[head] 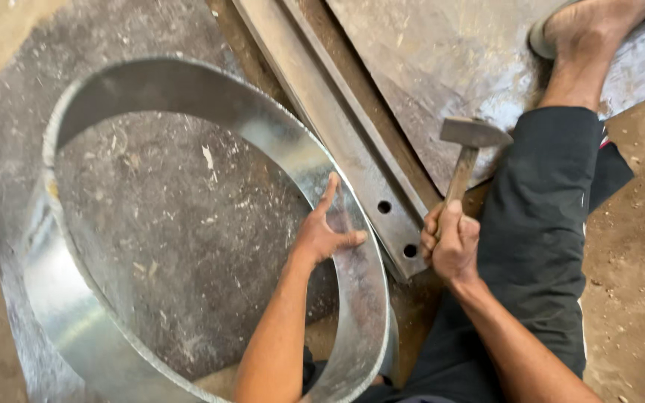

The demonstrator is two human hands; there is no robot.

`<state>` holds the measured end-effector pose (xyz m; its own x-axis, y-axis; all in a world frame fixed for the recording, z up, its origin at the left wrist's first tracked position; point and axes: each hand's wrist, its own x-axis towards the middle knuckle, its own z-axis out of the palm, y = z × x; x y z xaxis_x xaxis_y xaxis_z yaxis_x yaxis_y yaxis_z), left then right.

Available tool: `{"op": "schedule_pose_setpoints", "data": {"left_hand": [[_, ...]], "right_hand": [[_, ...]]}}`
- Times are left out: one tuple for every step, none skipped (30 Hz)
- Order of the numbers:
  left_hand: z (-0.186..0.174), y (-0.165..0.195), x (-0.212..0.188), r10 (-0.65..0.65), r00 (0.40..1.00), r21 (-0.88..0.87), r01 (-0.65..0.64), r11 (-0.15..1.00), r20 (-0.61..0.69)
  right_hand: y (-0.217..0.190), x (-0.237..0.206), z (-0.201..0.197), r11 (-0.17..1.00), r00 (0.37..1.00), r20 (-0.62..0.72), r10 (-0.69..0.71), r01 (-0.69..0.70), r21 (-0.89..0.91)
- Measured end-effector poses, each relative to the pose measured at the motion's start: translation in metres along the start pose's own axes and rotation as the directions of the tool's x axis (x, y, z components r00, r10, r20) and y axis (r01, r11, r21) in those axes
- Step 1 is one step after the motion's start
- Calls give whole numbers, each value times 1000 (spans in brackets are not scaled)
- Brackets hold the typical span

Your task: The person sits on the ground holding a large galvanized steel band ring against a steel rail and repeatedly hammers its overlapping seam with a small hammer, working around the joint to close and form the ring. At the end they set the hammer down with other tools on the ground.

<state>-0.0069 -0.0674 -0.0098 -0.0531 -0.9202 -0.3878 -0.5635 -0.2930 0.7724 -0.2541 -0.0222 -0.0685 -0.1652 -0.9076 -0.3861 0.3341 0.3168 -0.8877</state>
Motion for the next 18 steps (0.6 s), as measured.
{"op": "schedule_pose_setpoints", "data": {"left_hand": [[0, 1, 0, 33, 999, 1, -33, 999, -4], [1, 2, 1, 68, 998, 2, -68, 998, -5], [1, 4, 3, 25, 1000, 24, -25, 999, -4], [2, 5, 3, -20, 1000, 46, 20, 999, -4], [2, 5, 4, -77, 997, 70, 78, 995, -9], [2, 6, 3, -40, 999, 72, 40, 997, -6], [1, 6, 4, 1, 1000, 67, 0, 998, -8], [1, 6, 2, 24, 1000, 59, -24, 998, -6], [1, 5, 1, -35, 999, 45, 35, 998, 6], [1, 5, 0, -93, 996, 30, 93, 995, 11], [0, 4, 0, -130, 991, 27, 129, 991, 15], [0, 5, 0, -106, 994, 26, 105, 994, 11], [0, 5, 1, -77, 997, 28, 77, 997, 11], [0, 6, 2, -46, 999, 28, 46, 999, 14], [0, 7, 3, -27, 999, 24, 26, 999, 17], [0, 8, 5, -12, 1000, 19, 11, 1000, 17], [-1, 8, 4, -10, 1000, 20, 9, 1000, 14], [0, 8, 5, 1, 1000, 11, -1, 1000, 23]], "right_hand": [[0, 1, 1, 969, 990, 92, -108, 126, -214], [0, 3, 2, 876, 961, 197, -192, 258, -408], [0, 5, 3, 724, 918, 310, -246, 386, -571], [-1, 8, 3, 722, 921, 314, -229, 377, -580], [-1, 11, 2, 725, 925, 323, -201, 362, -586], [-1, 13, 0, 726, 927, 335, -169, 347, -594], [-2, 15, -1, 839, 955, 244, -167, 268, -474], [-1, 15, -2, 926, 979, 156, -129, 175, -334], [-1, 15, -3, 981, 996, 73, -54, 67, -183], [0, 15, -3, 986, 995, 69, -73, 82, -142], [1, 14, -3, 989, 992, 55, -111, 116, -89], [2, 15, -2, 986, 986, 26, -165, 166, -30], [3, 15, -1, 926, 948, 183, -259, 298, -233], [4, 17, 0, 803, 887, 347, -306, 436, -406], [5, 18, 2, 627, 809, 505, -301, 567, -534], [5, 20, 1, 661, 850, 450, -274, 507, -553], [5, 21, 2, 701, 887, 397, -236, 438, -563], [4, 23, 1, 728, 917, 347, -197, 374, -575]]}}
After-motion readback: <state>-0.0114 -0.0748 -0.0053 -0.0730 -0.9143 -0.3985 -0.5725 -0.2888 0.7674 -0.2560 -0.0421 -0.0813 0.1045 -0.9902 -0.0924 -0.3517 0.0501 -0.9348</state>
